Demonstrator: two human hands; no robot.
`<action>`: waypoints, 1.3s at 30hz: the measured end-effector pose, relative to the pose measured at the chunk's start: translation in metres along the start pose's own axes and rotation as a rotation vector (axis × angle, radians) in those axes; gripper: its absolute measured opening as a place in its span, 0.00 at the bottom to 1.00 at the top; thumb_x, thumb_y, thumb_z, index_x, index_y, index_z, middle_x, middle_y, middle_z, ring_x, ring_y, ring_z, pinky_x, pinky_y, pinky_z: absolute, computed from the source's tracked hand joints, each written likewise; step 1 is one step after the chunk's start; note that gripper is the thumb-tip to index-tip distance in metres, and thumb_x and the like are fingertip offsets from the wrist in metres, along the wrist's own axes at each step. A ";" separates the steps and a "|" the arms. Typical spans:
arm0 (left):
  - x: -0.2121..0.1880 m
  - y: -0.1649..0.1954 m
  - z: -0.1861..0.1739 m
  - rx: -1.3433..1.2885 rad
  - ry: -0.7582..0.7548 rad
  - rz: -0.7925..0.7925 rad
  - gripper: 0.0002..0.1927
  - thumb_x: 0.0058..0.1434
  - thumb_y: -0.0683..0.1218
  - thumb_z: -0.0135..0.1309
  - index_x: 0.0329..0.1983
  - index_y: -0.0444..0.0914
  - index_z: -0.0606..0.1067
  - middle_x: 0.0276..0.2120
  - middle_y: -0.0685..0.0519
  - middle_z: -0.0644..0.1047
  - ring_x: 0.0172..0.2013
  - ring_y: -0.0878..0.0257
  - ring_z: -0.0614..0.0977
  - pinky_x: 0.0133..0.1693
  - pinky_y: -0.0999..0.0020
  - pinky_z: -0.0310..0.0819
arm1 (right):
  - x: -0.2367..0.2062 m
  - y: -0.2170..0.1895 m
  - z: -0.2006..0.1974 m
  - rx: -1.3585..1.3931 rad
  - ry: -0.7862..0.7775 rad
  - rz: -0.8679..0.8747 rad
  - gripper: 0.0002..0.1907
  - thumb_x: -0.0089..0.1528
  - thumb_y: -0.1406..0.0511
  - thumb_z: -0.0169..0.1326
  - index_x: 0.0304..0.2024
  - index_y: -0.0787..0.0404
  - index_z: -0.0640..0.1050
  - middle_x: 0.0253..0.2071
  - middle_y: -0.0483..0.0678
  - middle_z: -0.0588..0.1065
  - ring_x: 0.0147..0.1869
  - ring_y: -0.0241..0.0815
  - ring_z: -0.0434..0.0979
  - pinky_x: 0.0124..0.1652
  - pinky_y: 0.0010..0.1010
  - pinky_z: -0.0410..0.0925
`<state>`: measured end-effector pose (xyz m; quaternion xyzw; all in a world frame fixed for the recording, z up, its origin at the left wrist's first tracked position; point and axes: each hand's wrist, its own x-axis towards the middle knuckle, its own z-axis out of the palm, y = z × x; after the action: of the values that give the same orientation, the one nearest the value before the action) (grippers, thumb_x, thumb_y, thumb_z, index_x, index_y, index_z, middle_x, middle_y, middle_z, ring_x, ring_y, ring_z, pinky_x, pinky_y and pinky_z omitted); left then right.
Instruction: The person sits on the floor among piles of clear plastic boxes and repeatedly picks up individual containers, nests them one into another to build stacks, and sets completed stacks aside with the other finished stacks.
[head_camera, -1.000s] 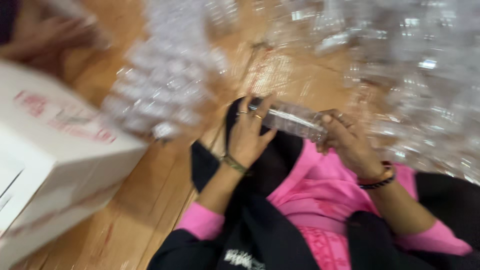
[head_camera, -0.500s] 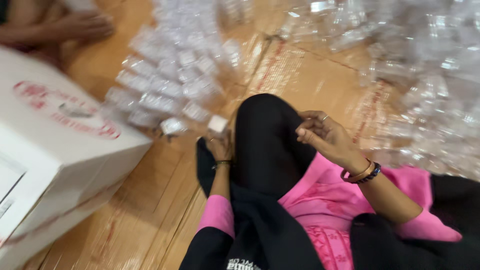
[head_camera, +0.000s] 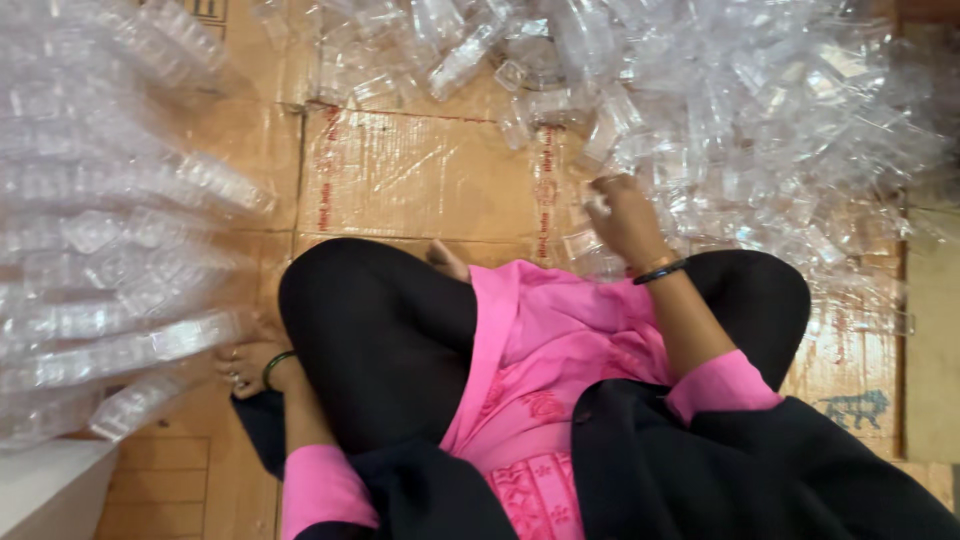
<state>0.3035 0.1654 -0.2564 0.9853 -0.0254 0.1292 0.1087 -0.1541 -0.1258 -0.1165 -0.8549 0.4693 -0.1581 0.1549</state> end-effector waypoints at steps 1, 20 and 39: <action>-0.002 0.004 -0.001 -0.009 0.013 -0.014 0.47 0.64 0.76 0.53 0.65 0.32 0.64 0.62 0.35 0.65 0.60 0.36 0.67 0.49 0.35 0.60 | -0.001 0.002 0.008 -0.057 -0.047 -0.127 0.23 0.55 0.66 0.62 0.52 0.64 0.79 0.51 0.58 0.76 0.51 0.55 0.78 0.47 0.43 0.73; -0.145 0.289 -0.145 -1.352 -1.491 0.464 0.32 0.67 0.54 0.55 0.66 0.33 0.60 0.47 0.52 0.77 0.44 0.62 0.81 0.43 0.68 0.82 | 0.089 -0.075 -0.024 0.814 -0.393 -0.235 0.28 0.62 0.59 0.62 0.61 0.61 0.69 0.45 0.50 0.79 0.45 0.42 0.82 0.44 0.32 0.77; -0.120 0.333 -0.043 -1.103 -1.658 0.538 0.43 0.67 0.60 0.52 0.79 0.45 0.47 0.41 0.45 0.78 0.33 0.59 0.79 0.33 0.66 0.76 | 0.150 -0.058 0.039 0.858 -0.281 0.125 0.23 0.68 0.52 0.48 0.56 0.61 0.75 0.49 0.53 0.79 0.56 0.42 0.79 0.53 0.35 0.71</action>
<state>0.1510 -0.1473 -0.1773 0.5395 -0.3678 -0.6006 0.4614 -0.0177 -0.2191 -0.1094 -0.6965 0.3866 -0.2110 0.5665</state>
